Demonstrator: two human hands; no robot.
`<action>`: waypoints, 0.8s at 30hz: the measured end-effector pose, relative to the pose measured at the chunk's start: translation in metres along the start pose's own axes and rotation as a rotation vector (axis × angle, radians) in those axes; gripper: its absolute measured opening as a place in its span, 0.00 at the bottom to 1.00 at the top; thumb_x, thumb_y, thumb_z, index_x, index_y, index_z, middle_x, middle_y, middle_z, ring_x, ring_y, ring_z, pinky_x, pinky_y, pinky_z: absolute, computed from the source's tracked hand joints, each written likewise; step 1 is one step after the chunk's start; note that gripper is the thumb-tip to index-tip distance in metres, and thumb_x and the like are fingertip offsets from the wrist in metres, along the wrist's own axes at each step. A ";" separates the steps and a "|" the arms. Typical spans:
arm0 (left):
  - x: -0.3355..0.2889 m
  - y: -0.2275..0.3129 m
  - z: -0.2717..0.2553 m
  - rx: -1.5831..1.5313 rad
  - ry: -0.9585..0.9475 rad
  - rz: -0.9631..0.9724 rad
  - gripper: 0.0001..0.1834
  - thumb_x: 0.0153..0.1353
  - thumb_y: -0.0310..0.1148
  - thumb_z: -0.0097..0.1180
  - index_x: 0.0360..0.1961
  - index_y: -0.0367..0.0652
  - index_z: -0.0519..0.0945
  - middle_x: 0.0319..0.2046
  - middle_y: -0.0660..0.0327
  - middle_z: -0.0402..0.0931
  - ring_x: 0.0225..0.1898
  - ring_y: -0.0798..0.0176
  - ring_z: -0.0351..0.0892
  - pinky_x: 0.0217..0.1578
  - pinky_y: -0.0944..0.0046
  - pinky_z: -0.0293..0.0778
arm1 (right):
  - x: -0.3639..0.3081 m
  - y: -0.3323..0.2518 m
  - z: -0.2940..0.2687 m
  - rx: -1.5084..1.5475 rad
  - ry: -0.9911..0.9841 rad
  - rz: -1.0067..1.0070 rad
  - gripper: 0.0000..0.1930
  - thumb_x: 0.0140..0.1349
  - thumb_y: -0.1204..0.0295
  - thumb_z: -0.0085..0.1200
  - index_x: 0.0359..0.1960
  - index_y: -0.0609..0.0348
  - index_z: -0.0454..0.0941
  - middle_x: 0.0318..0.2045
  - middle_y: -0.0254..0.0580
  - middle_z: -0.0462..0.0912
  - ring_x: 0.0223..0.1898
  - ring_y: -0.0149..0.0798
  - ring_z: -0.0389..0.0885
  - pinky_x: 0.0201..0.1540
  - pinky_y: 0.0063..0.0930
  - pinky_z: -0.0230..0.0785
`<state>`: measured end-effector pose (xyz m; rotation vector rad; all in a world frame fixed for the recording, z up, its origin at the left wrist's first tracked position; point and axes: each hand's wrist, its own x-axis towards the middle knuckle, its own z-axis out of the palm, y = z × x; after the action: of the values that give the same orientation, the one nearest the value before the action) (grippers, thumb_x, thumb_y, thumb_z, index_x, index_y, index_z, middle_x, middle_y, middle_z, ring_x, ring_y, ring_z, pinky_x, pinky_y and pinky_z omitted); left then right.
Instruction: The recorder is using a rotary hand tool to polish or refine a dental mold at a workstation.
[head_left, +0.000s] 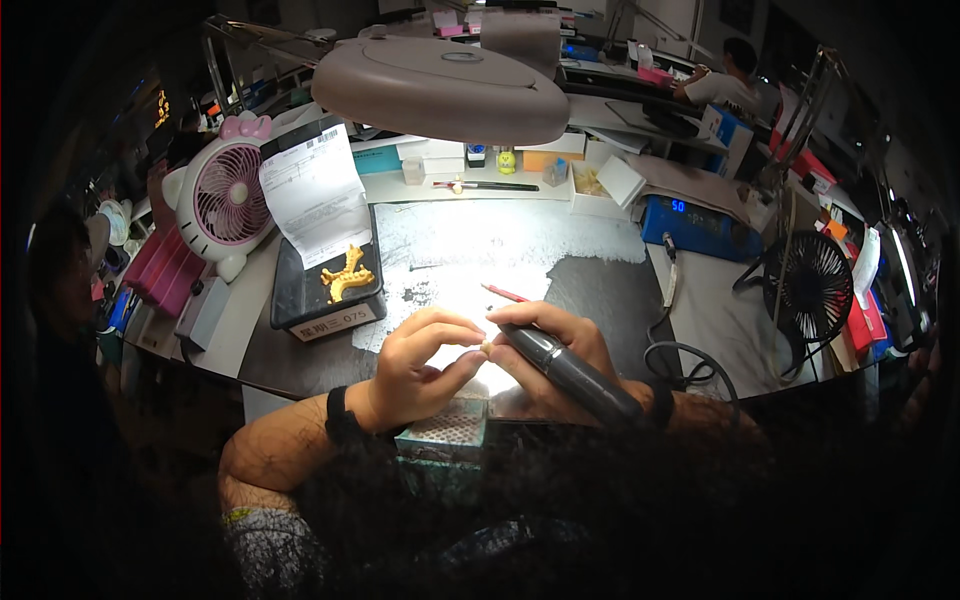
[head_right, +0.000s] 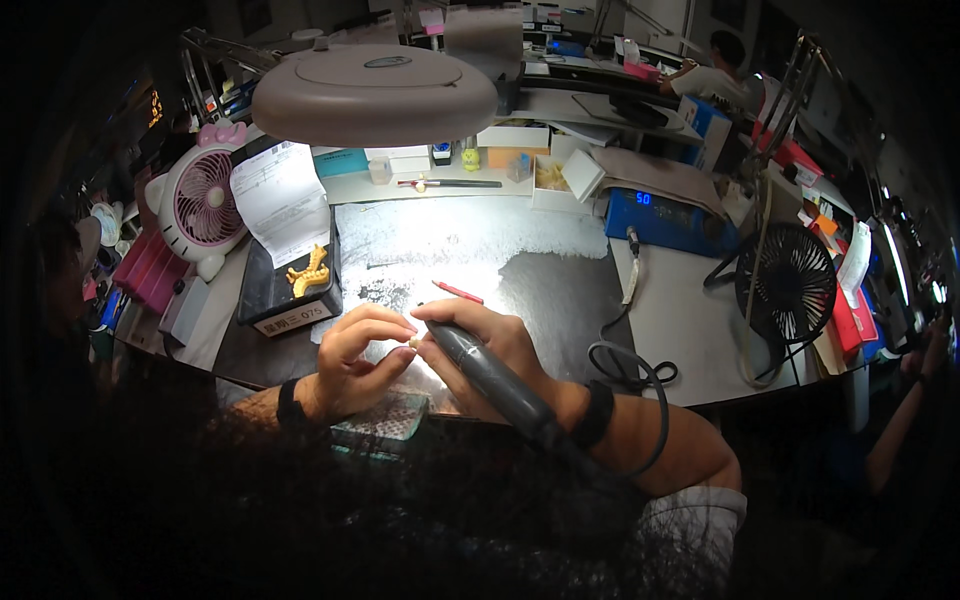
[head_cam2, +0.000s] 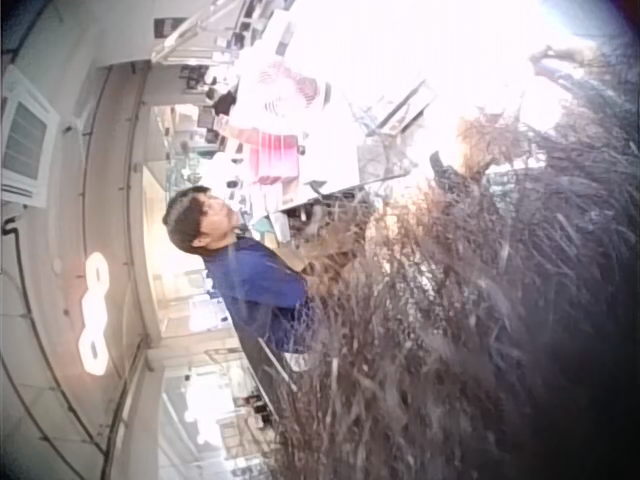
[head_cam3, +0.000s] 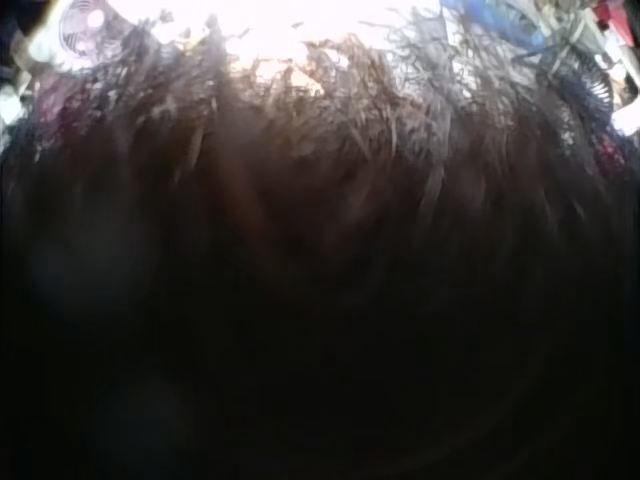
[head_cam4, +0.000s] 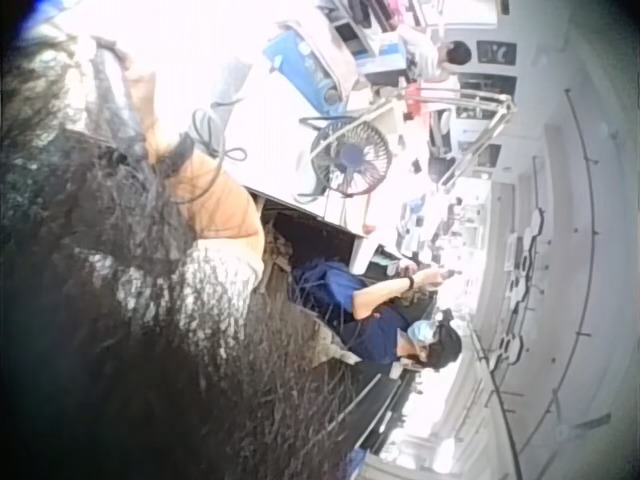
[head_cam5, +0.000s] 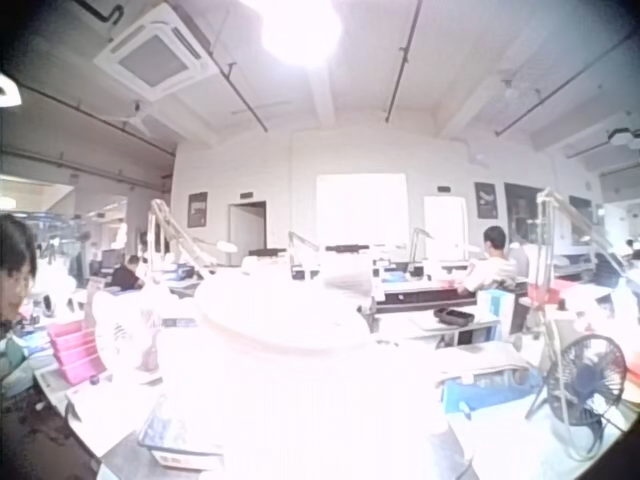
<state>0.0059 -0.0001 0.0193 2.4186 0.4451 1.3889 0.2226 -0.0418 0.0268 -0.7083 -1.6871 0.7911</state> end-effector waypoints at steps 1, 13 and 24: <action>0.001 0.001 0.000 0.001 0.009 0.004 0.12 0.56 0.15 0.68 0.42 0.35 0.84 0.41 0.52 0.85 0.40 0.56 0.85 0.42 0.61 0.79 | 0.000 0.001 0.000 0.001 0.002 0.002 0.14 0.65 0.80 0.65 0.51 0.67 0.81 0.36 0.43 0.87 0.36 0.26 0.84 0.37 0.21 0.76; -0.002 -0.001 0.001 0.028 0.009 0.019 0.10 0.57 0.18 0.68 0.41 0.35 0.86 0.37 0.53 0.85 0.37 0.56 0.85 0.38 0.61 0.79 | 0.001 0.002 0.000 -0.025 -0.010 -0.032 0.14 0.65 0.80 0.64 0.51 0.66 0.81 0.30 0.38 0.85 0.32 0.22 0.81 0.33 0.19 0.72; -0.001 -0.001 0.001 0.011 -0.010 0.004 0.10 0.57 0.19 0.67 0.41 0.34 0.86 0.36 0.53 0.85 0.36 0.56 0.85 0.38 0.61 0.80 | 0.000 0.005 0.001 0.021 0.006 -0.024 0.14 0.64 0.79 0.65 0.51 0.66 0.81 0.31 0.40 0.86 0.31 0.23 0.81 0.33 0.20 0.72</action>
<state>0.0063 0.0007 0.0178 2.4353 0.4471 1.3789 0.2219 -0.0386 0.0229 -0.6738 -1.6764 0.7881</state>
